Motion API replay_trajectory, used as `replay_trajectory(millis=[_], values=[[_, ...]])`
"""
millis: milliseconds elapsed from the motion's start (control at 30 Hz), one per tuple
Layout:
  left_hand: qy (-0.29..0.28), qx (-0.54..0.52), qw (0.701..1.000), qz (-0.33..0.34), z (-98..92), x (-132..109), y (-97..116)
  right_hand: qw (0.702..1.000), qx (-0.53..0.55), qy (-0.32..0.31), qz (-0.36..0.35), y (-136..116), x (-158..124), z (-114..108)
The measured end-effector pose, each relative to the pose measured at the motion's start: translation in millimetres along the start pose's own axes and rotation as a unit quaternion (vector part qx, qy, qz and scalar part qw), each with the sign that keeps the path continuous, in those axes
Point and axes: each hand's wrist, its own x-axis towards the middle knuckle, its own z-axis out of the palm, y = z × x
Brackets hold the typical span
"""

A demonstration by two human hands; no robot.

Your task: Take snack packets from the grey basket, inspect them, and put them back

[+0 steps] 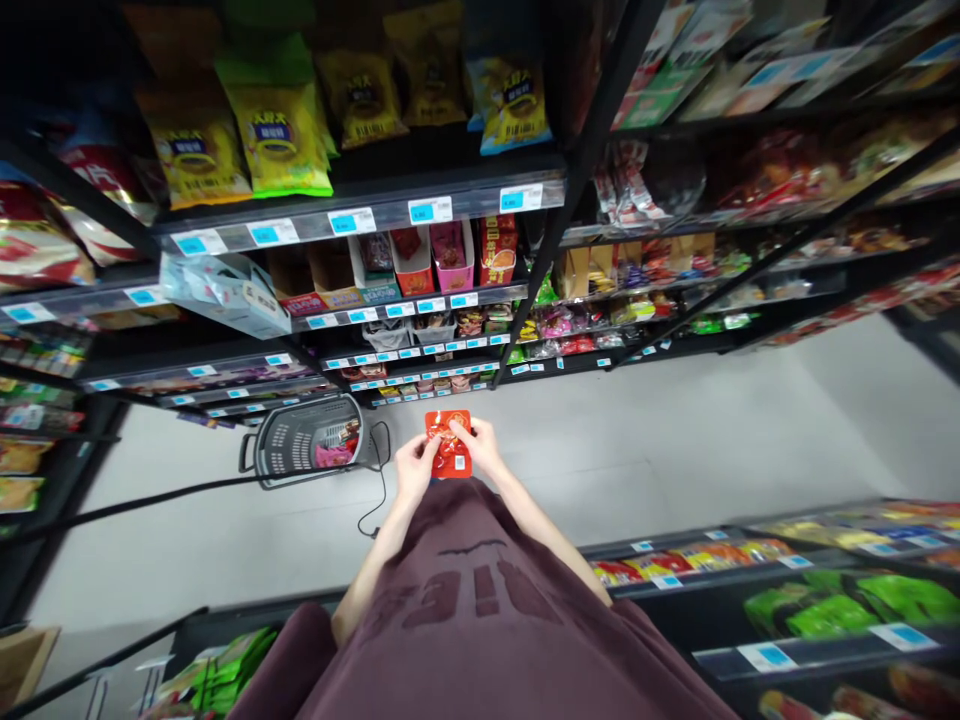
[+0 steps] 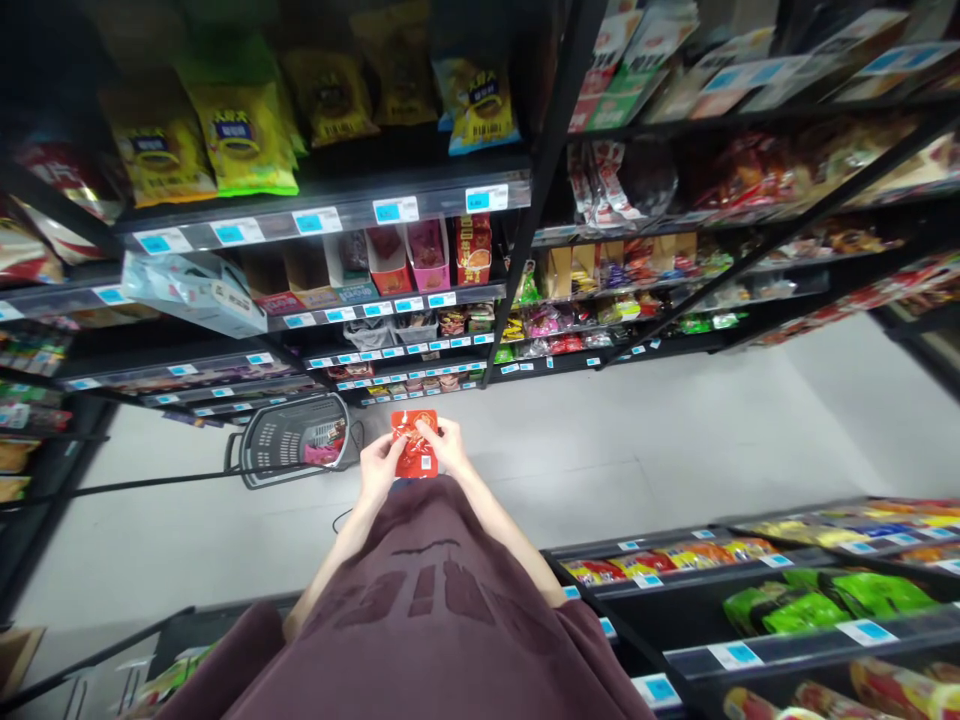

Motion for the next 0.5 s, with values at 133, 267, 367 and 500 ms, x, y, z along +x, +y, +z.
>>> replay_trajectory(millis=[133,267,367,500], values=[[-0.002,-0.028,1.000,-0.014,3.4,-3,-4,0.999,-0.031,0.009,-0.022,6,-3,-2],[0.008,-0.044,0.999,-0.014,4.2,-3,-3,0.998,-0.046,-0.001,-0.037,7,-5,-1],[0.016,-0.044,0.999,-0.010,3.1,-2,0,0.999,-0.038,0.003,-0.032,5,-7,2],[0.012,-0.051,0.999,-0.016,1.1,-5,3,0.998,-0.037,0.016,-0.042,1,-12,6]])
